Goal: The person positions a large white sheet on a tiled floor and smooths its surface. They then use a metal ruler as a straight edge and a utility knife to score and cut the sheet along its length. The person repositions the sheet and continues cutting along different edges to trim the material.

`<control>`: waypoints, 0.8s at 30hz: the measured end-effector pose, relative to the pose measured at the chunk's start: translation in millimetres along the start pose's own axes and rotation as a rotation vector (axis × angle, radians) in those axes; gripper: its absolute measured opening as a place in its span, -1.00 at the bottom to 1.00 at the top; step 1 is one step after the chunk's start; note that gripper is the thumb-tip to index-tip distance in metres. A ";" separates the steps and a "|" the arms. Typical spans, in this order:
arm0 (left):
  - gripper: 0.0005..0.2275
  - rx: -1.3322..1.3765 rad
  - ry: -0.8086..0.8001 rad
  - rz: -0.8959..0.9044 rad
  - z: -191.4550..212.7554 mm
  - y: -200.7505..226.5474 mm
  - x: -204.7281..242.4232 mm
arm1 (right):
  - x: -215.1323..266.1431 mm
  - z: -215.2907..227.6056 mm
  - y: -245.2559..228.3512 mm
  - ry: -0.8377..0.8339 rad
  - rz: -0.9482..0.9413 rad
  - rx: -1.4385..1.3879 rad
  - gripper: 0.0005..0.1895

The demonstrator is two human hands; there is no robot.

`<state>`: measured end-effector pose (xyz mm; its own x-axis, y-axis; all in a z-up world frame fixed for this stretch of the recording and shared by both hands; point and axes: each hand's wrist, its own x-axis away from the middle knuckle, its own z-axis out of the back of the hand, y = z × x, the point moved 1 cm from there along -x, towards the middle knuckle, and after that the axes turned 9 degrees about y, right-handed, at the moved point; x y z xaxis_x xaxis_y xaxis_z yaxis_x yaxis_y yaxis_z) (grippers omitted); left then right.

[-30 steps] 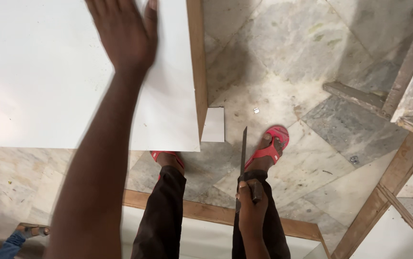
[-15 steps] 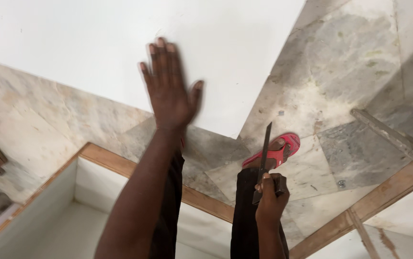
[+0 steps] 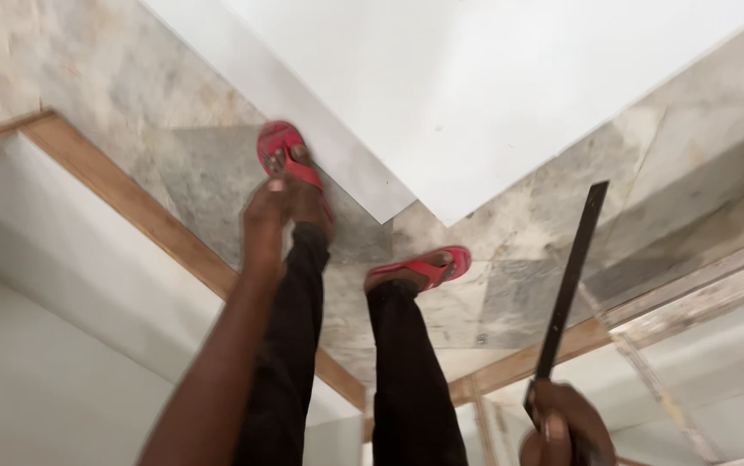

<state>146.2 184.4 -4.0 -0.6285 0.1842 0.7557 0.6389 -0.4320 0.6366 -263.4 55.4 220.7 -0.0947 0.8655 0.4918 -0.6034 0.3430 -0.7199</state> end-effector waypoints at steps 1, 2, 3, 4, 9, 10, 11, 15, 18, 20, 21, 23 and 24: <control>-0.50 0.179 -0.071 0.021 -15.8 -2.0 12.5 | -7.0 7.8 -26.2 -0.197 0.043 0.090 -0.72; -0.42 0.187 -0.080 0.085 -31.0 0.8 18.1 | -15.0 1.4 -50.7 -0.229 0.167 0.080 -0.76; -0.34 0.185 -0.088 0.154 -42.6 7.6 20.4 | -21.9 -14.3 -75.8 -0.265 0.279 0.061 -0.78; -0.29 0.308 -0.144 0.159 -57.9 15.5 18.7 | -30.4 -35.9 -99.8 -0.303 0.390 0.040 -0.77; -0.16 0.415 -0.180 0.082 -94.9 58.8 -0.7 | -42.4 -162.2 -192.2 -0.427 0.551 -0.033 -0.79; -0.15 0.385 -0.164 0.047 -101.0 66.1 -9.0 | -52.0 -178.2 -202.3 -0.509 0.554 0.012 -0.81; -0.14 0.348 -0.156 0.009 -105.2 72.3 -18.9 | -59.3 -195.2 -207.3 -0.539 0.579 0.015 -0.82; -0.12 0.490 -0.096 0.072 -133.5 77.6 -60.1 | -91.0 -239.1 -205.8 -0.585 0.633 0.070 -0.81; -0.11 0.587 -0.088 0.053 -148.5 68.8 -75.0 | -105.5 -242.4 -199.0 -0.590 0.629 0.134 -0.80; -0.10 0.637 -0.040 -0.004 -154.1 62.9 -72.8 | -109.1 -237.3 -196.2 -0.616 0.622 0.140 -0.80; -0.10 0.688 -0.068 0.004 -158.2 60.5 -68.2 | -111.6 -233.3 -195.2 -0.618 0.629 0.137 -0.81; -0.12 0.795 -0.112 0.005 -159.1 61.1 -63.7 | -119.6 -229.5 -191.6 -0.627 0.639 0.126 -0.81; -0.13 0.811 -0.082 -0.021 -162.7 63.2 -65.1 | -124.5 -229.5 -188.3 -0.633 0.642 0.118 -0.81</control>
<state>155.3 1.5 -38.1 -0.6292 0.2626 0.7315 0.7699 0.3401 0.5401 43.7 -33.1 182.7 -0.8366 0.5034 0.2160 -0.3588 -0.2057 -0.9105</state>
